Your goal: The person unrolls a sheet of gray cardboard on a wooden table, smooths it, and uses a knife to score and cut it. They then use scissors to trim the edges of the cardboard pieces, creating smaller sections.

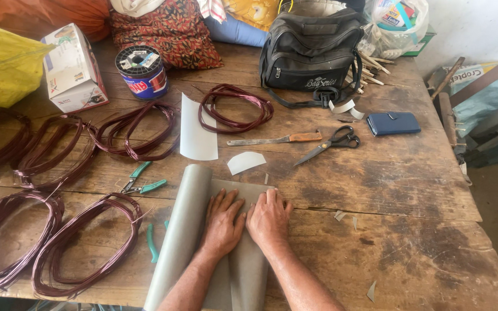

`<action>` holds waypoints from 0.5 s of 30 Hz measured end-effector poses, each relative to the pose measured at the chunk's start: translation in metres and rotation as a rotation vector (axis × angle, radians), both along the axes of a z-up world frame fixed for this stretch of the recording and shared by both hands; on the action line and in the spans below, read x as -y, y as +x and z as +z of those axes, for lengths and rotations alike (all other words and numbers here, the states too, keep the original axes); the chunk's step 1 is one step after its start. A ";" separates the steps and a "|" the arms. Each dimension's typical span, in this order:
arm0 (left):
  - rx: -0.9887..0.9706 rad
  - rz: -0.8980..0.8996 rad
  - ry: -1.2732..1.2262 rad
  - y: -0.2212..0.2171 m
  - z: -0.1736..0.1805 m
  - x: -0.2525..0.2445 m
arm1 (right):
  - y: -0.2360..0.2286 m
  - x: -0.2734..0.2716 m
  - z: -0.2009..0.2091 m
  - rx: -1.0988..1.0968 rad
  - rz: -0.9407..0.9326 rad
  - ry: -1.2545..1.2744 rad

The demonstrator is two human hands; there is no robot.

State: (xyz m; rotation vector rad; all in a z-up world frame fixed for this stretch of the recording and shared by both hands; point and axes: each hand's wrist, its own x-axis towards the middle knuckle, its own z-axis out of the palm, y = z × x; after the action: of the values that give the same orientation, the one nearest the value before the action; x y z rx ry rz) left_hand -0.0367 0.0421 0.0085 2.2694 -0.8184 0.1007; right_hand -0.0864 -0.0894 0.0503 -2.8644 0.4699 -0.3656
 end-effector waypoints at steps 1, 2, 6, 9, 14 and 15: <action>0.000 0.003 0.002 0.000 0.001 0.000 | 0.000 0.000 -0.001 0.009 0.000 -0.004; 0.000 0.007 0.002 -0.001 0.003 0.001 | 0.000 0.000 -0.001 0.019 0.000 -0.008; -0.009 -0.002 0.031 -0.003 0.013 0.002 | 0.001 0.000 -0.002 0.086 0.004 -0.060; -0.030 -0.013 0.079 -0.004 0.022 0.004 | 0.002 0.001 -0.001 0.022 0.011 -0.047; -0.040 -0.007 0.177 -0.004 0.040 0.010 | 0.003 0.008 0.004 -0.043 0.076 -0.044; -0.035 -0.004 0.219 -0.004 0.043 0.011 | 0.003 0.009 0.005 -0.072 0.092 -0.048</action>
State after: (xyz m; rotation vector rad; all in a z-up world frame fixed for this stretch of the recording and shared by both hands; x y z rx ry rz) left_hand -0.0403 0.0312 0.0512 2.4668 -0.8511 -0.0322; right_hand -0.0836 -0.0988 0.0552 -2.9410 0.3444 -0.2621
